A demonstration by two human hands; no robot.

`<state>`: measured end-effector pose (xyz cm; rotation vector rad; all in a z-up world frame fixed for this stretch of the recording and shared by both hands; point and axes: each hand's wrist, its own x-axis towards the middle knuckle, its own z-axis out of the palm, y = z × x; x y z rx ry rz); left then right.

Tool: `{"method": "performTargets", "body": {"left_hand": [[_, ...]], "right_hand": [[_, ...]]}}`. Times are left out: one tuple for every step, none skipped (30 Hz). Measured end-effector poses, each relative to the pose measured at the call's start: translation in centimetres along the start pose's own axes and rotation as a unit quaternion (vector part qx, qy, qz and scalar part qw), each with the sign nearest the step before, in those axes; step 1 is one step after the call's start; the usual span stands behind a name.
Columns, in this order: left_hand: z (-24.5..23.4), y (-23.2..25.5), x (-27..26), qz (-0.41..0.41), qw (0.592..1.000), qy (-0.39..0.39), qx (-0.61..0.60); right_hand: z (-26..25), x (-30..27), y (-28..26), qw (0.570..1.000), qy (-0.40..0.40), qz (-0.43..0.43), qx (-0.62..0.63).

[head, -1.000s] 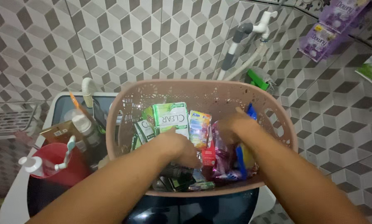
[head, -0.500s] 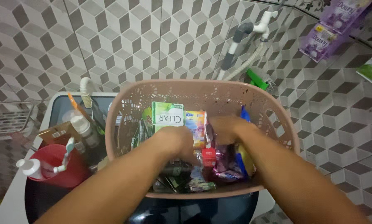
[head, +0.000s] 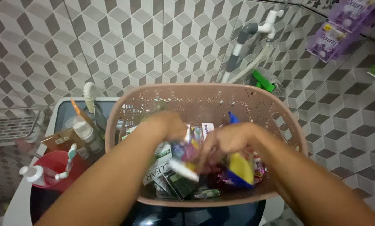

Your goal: The person cleans a wall-mounted soap dish with a cloth, then sorts through a basket of toiletries on a washing machine. They place a bar of soap and a tube of face wash into the soap dish and wipe the items with a cloth.

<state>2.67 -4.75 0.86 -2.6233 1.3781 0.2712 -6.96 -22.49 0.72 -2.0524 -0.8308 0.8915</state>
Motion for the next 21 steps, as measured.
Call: {"method": "performTargets", "body": {"left_hand": [[0.2, 0.0, 0.5, -0.022, 0.999, -0.026, -0.011], [0.5, -0.1, 0.9, -0.044, 0.997, -0.052, -0.022], [0.8, -0.1, 1.1, -0.067, 0.994, -0.078, -0.034], [1.0, 0.0, 1.2, -0.052, 0.996, -0.062, -0.042], [1.3, 0.1, 1.2, -0.036, 0.997, -0.046, -0.050], [1.4, 0.2, 1.0, -0.021, 0.998, -0.031, -0.058], [1.2, 0.3, 0.9, 0.003, 0.996, -0.074, -0.044], [1.0, 0.5, 0.7, 0.029, 0.992, -0.115, -0.030], [0.7, 0.8, 0.4, 0.055, 0.986, -0.156, -0.015], [0.4, 1.3, 0.1, 0.056, 0.988, -0.144, -0.012], [0.5, 2.2, -0.5, 0.058, 0.990, -0.132, -0.008], [0.8, 3.1, -1.4, 0.061, 0.991, -0.122, -0.003], [1.0, 3.7, -2.4, 0.128, 0.989, -0.072, 0.026], [1.3, 4.4, -3.2, 0.194, 0.979, -0.019, 0.056], [1.5, 5.8, -3.6, 0.199, 0.979, -0.009, 0.046], [1.8, 7.2, -4.1, 0.203, 0.979, 0.002, 0.034], [2.4, 8.1, -5.1, 0.248, 0.966, 0.053, 0.044], [2.9, 8.8, -5.9, 0.290, 0.950, 0.104, 0.053], [3.1, 9.4, -6.1, 0.316, 0.942, 0.105, 0.042], [3.2, 9.9, -6.2, 0.340, 0.934, 0.106, 0.031], [3.3, 9.9, -6.3, 0.363, 0.925, 0.106, 0.020]], "right_hand": [[0.1, 0.1, 0.5, 0.999, -0.028, 0.029, -0.003], [0.2, 0.4, 1.0, 0.997, -0.058, 0.058, -0.005], [0.2, 0.5, 1.5, 0.992, -0.088, 0.086, -0.008], [0.0, 0.4, 1.8, 0.994, -0.082, 0.074, -0.007], [-0.3, 0.2, 2.1, 0.995, -0.076, 0.061, -0.006], [-0.5, -0.1, 2.4, 0.996, -0.070, 0.048, -0.004], [-0.8, -0.2, 2.5, 0.995, -0.010, 0.087, 0.037], [-1.2, -0.4, 2.5, 0.988, 0.049, 0.127, 0.078], [-1.4, -0.4, 2.5, 0.973, 0.109, 0.166, 0.118], [-1.8, -0.3, 2.5, 0.954, 0.198, 0.208, 0.081], [-2.2, 0.1, 2.4, 0.925, 0.285, 0.248, 0.044], [-2.1, 0.6, 2.5, 0.884, 0.369, 0.285, 0.009], [-2.1, 1.3, 2.7, 0.883, 0.384, 0.268, -0.034], [-2.0, 1.9, 2.9, 0.879, 0.399, 0.251, -0.076], [-1.9, 2.5, 3.2, 0.872, 0.412, 0.234, -0.119], [-1.6, 3.0, 3.5, 0.886, 0.394, 0.216, -0.113], [-1.2, 3.5, 3.7, 0.900, 0.374, 0.197, -0.107], [-0.8, 3.9, 3.9, 0.913, 0.353, 0.178, -0.101], [-0.6, 4.3, 4.1, 0.919, 0.341, 0.139, -0.140], [-0.4, 4.9, 4.1, 0.923, 0.327, 0.098, -0.178], [-0.2, 5.4, 4.1, 0.924, 0.312, 0.058, -0.215]]}}
